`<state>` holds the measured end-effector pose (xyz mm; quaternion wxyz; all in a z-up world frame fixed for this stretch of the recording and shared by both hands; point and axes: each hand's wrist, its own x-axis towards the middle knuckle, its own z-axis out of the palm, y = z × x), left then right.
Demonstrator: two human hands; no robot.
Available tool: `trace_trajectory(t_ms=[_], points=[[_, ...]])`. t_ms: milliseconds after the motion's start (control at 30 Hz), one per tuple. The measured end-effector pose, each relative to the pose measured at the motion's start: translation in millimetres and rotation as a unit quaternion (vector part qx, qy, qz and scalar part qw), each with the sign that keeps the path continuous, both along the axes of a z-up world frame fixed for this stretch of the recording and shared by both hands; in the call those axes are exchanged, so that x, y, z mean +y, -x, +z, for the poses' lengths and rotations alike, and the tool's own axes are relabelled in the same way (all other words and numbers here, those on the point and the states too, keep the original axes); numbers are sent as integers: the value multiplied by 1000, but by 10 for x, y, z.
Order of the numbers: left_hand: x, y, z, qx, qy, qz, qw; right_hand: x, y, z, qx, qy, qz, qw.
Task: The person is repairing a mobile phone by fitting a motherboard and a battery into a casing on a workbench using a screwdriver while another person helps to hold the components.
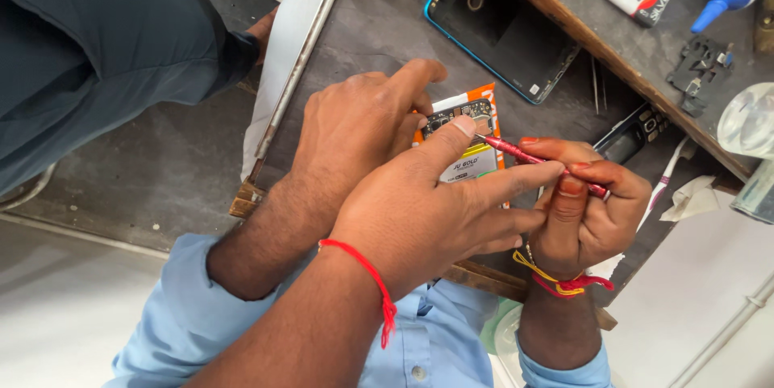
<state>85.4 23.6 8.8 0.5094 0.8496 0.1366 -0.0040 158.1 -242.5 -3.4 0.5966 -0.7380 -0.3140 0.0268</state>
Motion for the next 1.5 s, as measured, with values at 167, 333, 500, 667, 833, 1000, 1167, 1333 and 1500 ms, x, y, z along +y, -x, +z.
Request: trace_trajectory(t_ms=[167, 333, 500, 667, 833, 1000, 1167, 1333, 1500], points=[[-211, -14, -61, -56, 4, -175, 983, -42, -41, 47, -9, -29, -49, 998], [-711, -305, 140, -251, -449, -177, 839, -41, -234, 192, -64, -82, -101, 989], [-865, -993, 188, -321, -597, -256, 690, -201, -358, 268, -94, -98, -151, 979], [-897, -1307, 286, -282, -543, -403, 680, -285, -404, 317, -82, -126, -177, 973], [-1100, -1519, 306, -269, -512, -395, 714, -408, -489, 381, -85, -150, -225, 959], [-1120, -1592, 149, -265, -532, -396, 700, -563, -466, 351, -83, -180, -270, 942], [-1027, -1563, 24, -351, -660, -361, 557, -750, -325, 304, -67, -222, -299, 926], [-966, -1376, -83, -412, -812, -323, 258, -878, -146, 244, -57, -226, -329, 915], [-1100, -815, -112, -217, -701, -390, 556, -954, -16, 147, -38, -225, -338, 913]])
